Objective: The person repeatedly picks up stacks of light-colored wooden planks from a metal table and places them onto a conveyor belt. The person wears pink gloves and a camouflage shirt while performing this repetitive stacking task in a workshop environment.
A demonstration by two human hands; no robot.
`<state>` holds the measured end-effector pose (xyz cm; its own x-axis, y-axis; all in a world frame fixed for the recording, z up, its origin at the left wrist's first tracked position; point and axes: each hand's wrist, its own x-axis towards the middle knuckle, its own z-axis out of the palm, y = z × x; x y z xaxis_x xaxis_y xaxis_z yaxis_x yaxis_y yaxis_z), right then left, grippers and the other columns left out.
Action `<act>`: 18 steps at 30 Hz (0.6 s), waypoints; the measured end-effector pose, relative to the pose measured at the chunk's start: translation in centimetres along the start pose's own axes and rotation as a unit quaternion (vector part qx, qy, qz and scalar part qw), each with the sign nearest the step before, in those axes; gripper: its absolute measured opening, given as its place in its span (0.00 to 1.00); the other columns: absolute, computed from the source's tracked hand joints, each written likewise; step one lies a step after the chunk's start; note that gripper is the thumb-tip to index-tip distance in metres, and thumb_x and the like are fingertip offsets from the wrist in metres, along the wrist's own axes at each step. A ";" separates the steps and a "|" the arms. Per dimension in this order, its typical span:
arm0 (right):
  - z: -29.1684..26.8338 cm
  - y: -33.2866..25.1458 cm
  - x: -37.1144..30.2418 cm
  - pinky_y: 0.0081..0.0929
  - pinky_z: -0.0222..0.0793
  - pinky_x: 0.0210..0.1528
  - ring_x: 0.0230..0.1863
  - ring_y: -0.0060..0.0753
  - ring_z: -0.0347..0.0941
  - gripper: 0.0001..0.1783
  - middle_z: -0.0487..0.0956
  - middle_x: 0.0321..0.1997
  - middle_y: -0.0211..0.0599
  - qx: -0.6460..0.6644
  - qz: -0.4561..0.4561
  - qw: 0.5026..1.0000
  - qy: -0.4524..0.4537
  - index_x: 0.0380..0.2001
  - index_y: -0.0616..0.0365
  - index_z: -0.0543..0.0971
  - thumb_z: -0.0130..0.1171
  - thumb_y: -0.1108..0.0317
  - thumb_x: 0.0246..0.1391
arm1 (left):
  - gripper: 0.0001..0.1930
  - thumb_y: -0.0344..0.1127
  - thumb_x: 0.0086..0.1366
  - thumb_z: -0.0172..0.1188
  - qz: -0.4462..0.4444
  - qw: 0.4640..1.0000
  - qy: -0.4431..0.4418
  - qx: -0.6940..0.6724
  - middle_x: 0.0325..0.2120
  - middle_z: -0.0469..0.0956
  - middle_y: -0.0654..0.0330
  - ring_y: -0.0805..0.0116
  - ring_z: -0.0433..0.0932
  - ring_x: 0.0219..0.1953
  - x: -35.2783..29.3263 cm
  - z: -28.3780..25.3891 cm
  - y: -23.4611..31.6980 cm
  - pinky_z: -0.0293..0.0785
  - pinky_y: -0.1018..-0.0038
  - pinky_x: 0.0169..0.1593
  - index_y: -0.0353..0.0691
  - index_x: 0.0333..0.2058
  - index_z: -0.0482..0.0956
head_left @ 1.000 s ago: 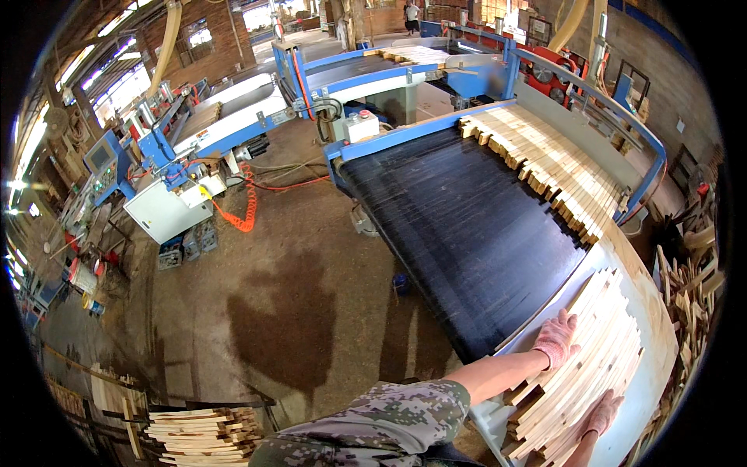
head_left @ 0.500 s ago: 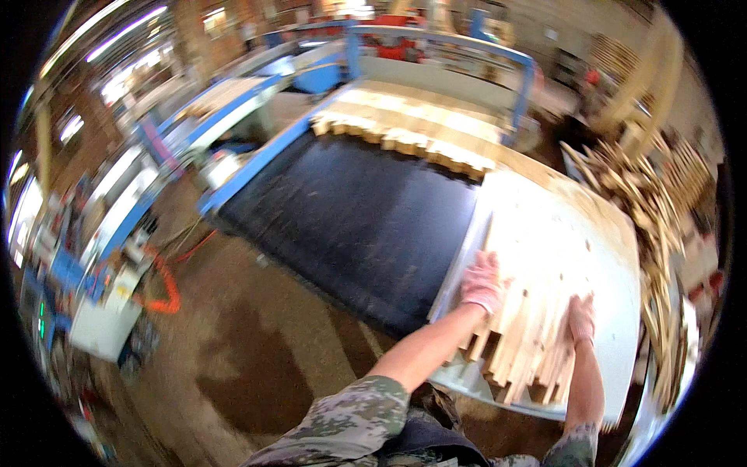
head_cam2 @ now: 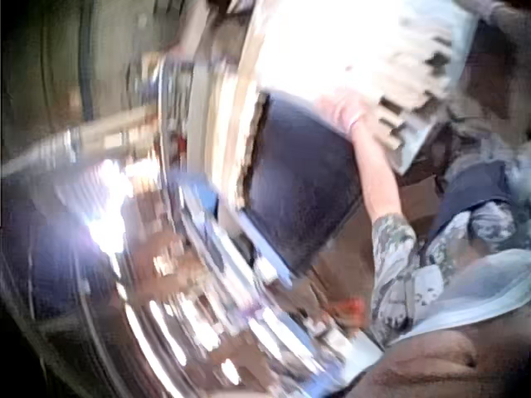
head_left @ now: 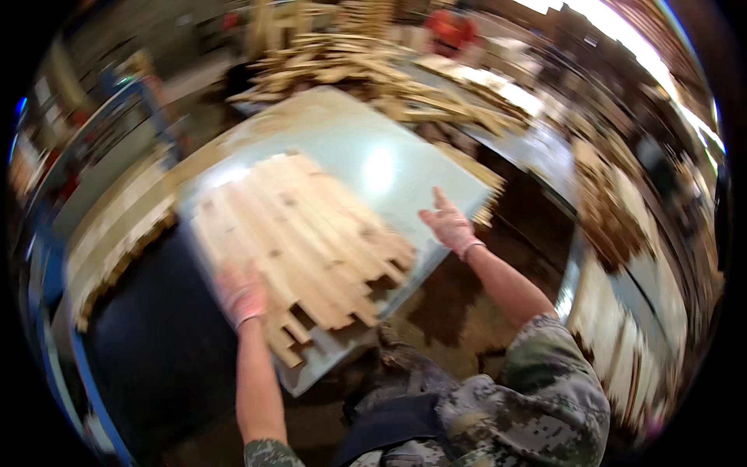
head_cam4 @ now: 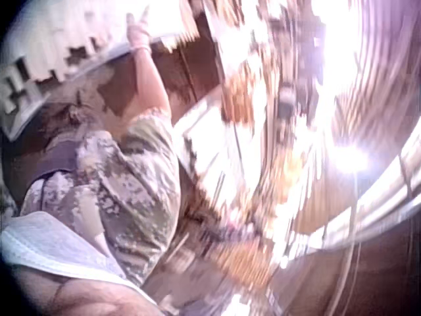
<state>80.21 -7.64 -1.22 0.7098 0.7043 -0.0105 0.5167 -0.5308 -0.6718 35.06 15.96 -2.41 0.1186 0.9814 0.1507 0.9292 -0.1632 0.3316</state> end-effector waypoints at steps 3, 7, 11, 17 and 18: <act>-3.0 4.7 -6.0 0.42 0.64 0.74 0.75 0.58 0.68 0.51 0.71 0.74 0.63 0.028 0.073 0.996 0.036 0.80 0.61 0.56 0.64 0.46 0.65 | 0.43 0.62 0.74 0.59 -0.051 0.994 -0.028 -0.096 0.73 0.62 0.36 0.41 0.59 0.76 0.5 0.0 -0.7 0.55 0.56 0.79 0.32 0.74 0.63; -5.3 15.6 -15.4 0.41 0.71 0.69 0.71 0.58 0.74 0.50 0.74 0.72 0.62 0.155 0.160 0.961 0.166 0.81 0.59 0.55 0.65 0.50 0.64 | 0.46 0.63 0.73 0.60 -0.044 0.993 -0.011 -0.107 0.75 0.59 0.36 0.41 0.56 0.78 1.1 2.4 0.2 0.54 0.57 0.79 0.35 0.76 0.60; -5.1 22.3 -23.6 0.41 0.70 0.70 0.71 0.53 0.74 0.51 0.76 0.71 0.60 0.059 0.316 0.938 0.128 0.81 0.57 0.57 0.65 0.48 0.63 | 0.49 0.66 0.71 0.61 -0.041 0.992 -0.005 -0.122 0.76 0.59 0.37 0.43 0.56 0.78 1.9 4.0 -1.6 0.53 0.58 0.80 0.36 0.77 0.58; -3.0 30.4 -34.2 0.40 0.61 0.78 0.79 0.55 0.63 0.53 0.66 0.79 0.59 0.047 0.498 0.866 0.009 0.81 0.61 0.55 0.62 0.45 0.63 | 0.43 0.55 0.74 0.65 0.007 0.964 0.077 -0.255 0.75 0.60 0.42 0.46 0.63 0.74 1.0 1.9 -1.2 0.63 0.57 0.75 0.37 0.77 0.60; -2.9 31.4 -35.6 0.40 0.60 0.79 0.80 0.55 0.62 0.52 0.65 0.80 0.59 0.066 0.506 0.860 0.006 0.80 0.63 0.56 0.62 0.46 0.63 | 0.40 0.51 0.76 0.64 0.031 0.968 0.105 -0.225 0.75 0.61 0.43 0.49 0.64 0.74 0.1 1.0 0.3 0.64 0.58 0.75 0.38 0.77 0.60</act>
<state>72.56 -50.80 -19.79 0.7694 -0.0927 -0.6320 -0.4269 -0.8105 -0.4009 35.71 16.15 -3.23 0.0514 0.9339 0.3537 0.6699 -0.2949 0.6813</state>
